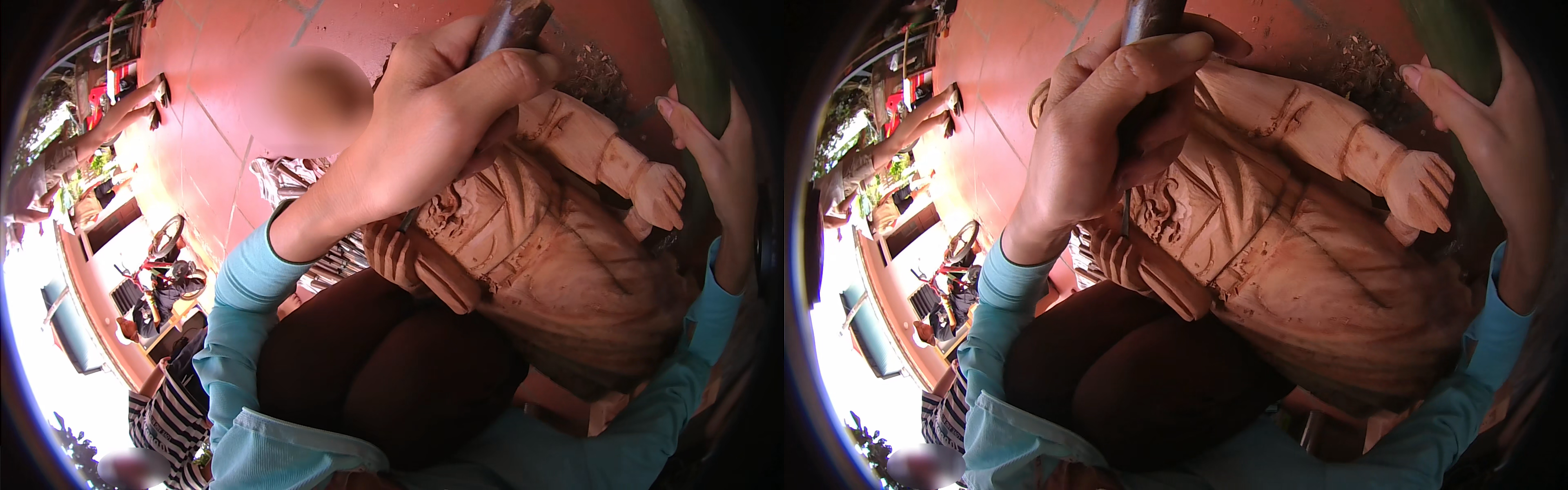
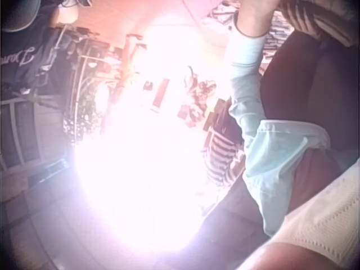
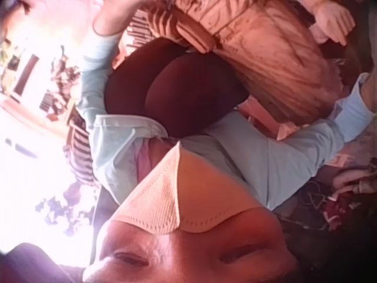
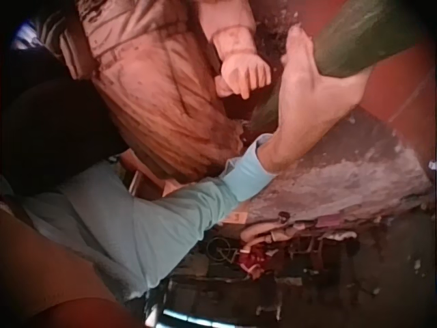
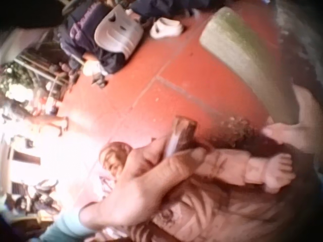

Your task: The person carves a wooden statue of a seated figure using a chisel and a mallet. They repeatedly strike the chisel to shape the torso and clothing details, occasionally switching tools from a nearby set.

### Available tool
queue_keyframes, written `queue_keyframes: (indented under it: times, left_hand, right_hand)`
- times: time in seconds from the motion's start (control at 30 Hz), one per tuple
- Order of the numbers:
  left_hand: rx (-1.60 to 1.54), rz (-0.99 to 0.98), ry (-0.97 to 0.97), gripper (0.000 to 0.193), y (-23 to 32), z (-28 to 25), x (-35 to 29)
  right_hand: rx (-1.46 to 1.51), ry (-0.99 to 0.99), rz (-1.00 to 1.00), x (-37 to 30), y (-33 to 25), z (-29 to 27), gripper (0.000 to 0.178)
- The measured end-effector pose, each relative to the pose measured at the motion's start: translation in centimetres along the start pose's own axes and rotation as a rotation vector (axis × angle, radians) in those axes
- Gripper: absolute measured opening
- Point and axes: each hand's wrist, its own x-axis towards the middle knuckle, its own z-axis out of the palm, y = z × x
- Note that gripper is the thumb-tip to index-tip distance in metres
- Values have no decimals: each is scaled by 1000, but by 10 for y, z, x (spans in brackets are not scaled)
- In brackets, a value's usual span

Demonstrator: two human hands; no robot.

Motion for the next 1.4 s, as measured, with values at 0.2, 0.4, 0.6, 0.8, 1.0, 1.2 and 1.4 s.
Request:
queue_keyframes:
  times: [0.2, 0.4, 0.6, 0.8, 1.0, 1.2, 1.4]
  left_hand:
    - [77, 9, -57, 22, 3, 0, 1]
    - [-20, 118, 179, 19, 12, 4, -5]
    - [-186, -41, 18, 22, 12, -13, -5]
    - [-154, -10, 22, 22, 11, -9, -9]
    - [-197, -7, 23, 22, 13, -7, -7]
    - [-129, -49, 20, 12, 15, -8, -1]
    - [-55, -89, 79, 13, 18, -8, 0]
  right_hand:
    - [25, 12, -79, 1, -7, 8, 45]
    - [2, -12, -156, 2, -8, 9, 34]
    - [195, 121, -267, 9, 17, 21, 35]
    - [35, 26, -100, 2, -6, 12, 34]
    - [12, 36, -76, 4, -5, 13, 33]
    - [4, 50, -77, 5, 3, 15, 32]
    - [44, 27, -6, 9, 2, 13, 34]
